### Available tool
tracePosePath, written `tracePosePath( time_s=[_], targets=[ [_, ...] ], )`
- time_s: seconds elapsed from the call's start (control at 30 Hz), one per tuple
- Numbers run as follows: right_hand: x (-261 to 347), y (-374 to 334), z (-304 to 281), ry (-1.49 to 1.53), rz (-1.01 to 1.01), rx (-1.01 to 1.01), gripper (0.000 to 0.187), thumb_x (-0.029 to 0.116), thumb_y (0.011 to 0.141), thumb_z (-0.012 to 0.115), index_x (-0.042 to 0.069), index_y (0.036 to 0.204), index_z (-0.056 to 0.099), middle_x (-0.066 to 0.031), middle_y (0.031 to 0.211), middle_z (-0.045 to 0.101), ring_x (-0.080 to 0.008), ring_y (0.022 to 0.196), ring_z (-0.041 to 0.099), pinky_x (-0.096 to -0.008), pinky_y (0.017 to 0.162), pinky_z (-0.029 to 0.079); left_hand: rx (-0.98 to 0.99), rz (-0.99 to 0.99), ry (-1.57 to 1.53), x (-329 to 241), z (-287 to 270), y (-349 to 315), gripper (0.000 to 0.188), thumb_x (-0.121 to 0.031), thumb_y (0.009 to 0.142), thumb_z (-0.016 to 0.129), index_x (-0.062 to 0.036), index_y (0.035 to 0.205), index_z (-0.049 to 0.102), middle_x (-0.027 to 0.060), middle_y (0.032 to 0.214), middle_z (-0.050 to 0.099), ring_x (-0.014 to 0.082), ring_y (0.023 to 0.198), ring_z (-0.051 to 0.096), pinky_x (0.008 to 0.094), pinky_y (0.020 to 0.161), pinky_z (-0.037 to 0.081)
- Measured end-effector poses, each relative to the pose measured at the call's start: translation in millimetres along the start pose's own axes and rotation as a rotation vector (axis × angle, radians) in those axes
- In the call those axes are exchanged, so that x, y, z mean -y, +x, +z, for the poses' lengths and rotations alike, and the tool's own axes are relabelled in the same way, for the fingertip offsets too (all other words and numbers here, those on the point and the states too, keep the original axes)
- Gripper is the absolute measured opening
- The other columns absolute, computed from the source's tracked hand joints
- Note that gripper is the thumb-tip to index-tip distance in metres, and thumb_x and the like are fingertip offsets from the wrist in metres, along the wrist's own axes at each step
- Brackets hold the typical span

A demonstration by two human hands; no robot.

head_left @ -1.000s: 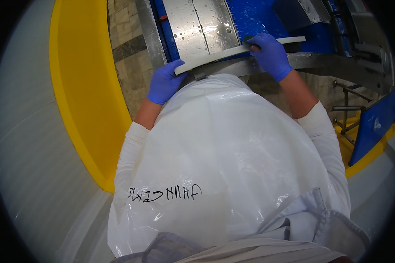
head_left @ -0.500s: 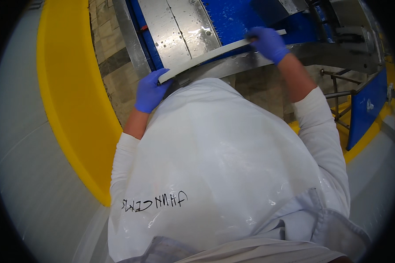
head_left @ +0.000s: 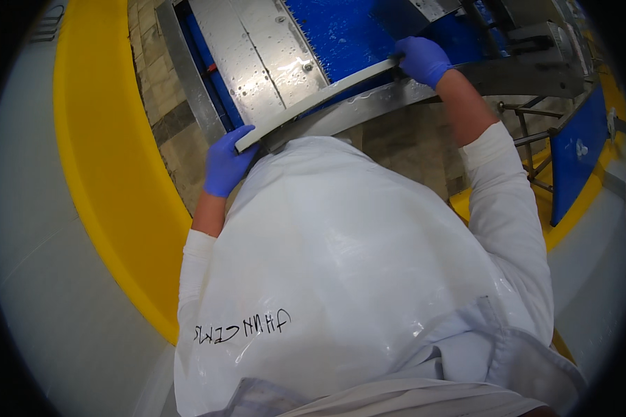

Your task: The person handles white rectangular blocks and metal molds at a stainless steel workstation. They place a block into a mold, then repeatedly open and close the machine's lid while adjusting internal components. The person continues to manipulate the molds and blocks throughout the clip.

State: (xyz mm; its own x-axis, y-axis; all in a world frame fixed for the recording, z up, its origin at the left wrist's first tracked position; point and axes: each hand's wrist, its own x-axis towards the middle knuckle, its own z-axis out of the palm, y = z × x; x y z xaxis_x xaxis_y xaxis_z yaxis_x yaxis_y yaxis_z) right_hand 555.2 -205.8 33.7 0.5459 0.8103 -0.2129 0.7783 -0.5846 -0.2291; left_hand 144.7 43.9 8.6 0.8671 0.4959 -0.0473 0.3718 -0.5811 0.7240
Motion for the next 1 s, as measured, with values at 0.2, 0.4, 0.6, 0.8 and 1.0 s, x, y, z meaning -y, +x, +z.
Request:
tracePosePath(
  time_s=[0.2, 0.4, 0.6, 0.8, 1.0],
  targets=[
    [-65, 8, -37, 0.419, 0.066, -0.403, 0.035, 0.021, 0.085, 0.074, 0.006, 0.116, 0.070, -0.0168, 0.109, 0.073, -0.0313, 0.100, 0.071, -0.0374, 0.089, 0.054, 0.123, -0.203, -0.115, -1, -4, 4, 0.033, -0.013, 0.086, 0.079, -0.0032, 0.117, 0.072, 0.0111, 0.107, 0.076, 0.0177, 0.096, 0.071, 0.0315, 0.086, 0.055],
    [-107, 6, -43, 0.621, 0.176, -0.589, 0.038, 0.018, 0.087, 0.073, -0.002, 0.119, 0.068, -0.0183, 0.109, 0.074, -0.0234, 0.101, 0.071, -0.0342, 0.090, 0.053, 0.110, -0.350, -0.398, 9, -17, 18, 0.036, -0.016, 0.089, 0.077, 0.0009, 0.121, 0.070, 0.0081, 0.106, 0.074, 0.0139, 0.095, 0.068, 0.0303, 0.088, 0.053],
    [-91, -6, -22, 0.822, 0.191, -0.496, 0.032, 0.009, 0.089, 0.072, -0.003, 0.118, 0.067, -0.0130, 0.103, 0.073, -0.0163, 0.092, 0.068, -0.0306, 0.082, 0.054, -0.055, -0.518, -0.691, 41, -36, 21, 0.038, -0.025, 0.095, 0.070, 0.0006, 0.123, 0.067, 0.0081, 0.109, 0.071, 0.0155, 0.097, 0.068, 0.0318, 0.087, 0.054],
    [-51, -16, 11, 0.893, 0.171, -0.520, 0.025, 0.006, 0.089, 0.071, -0.002, 0.112, 0.067, -0.0098, 0.097, 0.071, -0.0136, 0.087, 0.066, -0.0298, 0.080, 0.054, 0.141, -0.723, -0.409, 55, -69, 14, 0.038, -0.038, 0.097, 0.066, -0.0024, 0.111, 0.067, 0.0084, 0.083, 0.070, 0.0144, 0.067, 0.067, 0.0291, 0.056, 0.049],
    [15, -28, 65, 0.988, 0.143, -0.547, 0.023, 0.004, 0.086, 0.072, -0.001, 0.109, 0.067, -0.0115, 0.096, 0.071, -0.0169, 0.087, 0.067, -0.0318, 0.079, 0.055, -0.131, -0.705, -0.378, 102, -85, 0, 0.039, -0.042, 0.098, 0.064, -0.0033, 0.099, 0.065, 0.0077, 0.074, 0.066, 0.0139, 0.057, 0.062, 0.0270, 0.049, 0.044]
  ],
)
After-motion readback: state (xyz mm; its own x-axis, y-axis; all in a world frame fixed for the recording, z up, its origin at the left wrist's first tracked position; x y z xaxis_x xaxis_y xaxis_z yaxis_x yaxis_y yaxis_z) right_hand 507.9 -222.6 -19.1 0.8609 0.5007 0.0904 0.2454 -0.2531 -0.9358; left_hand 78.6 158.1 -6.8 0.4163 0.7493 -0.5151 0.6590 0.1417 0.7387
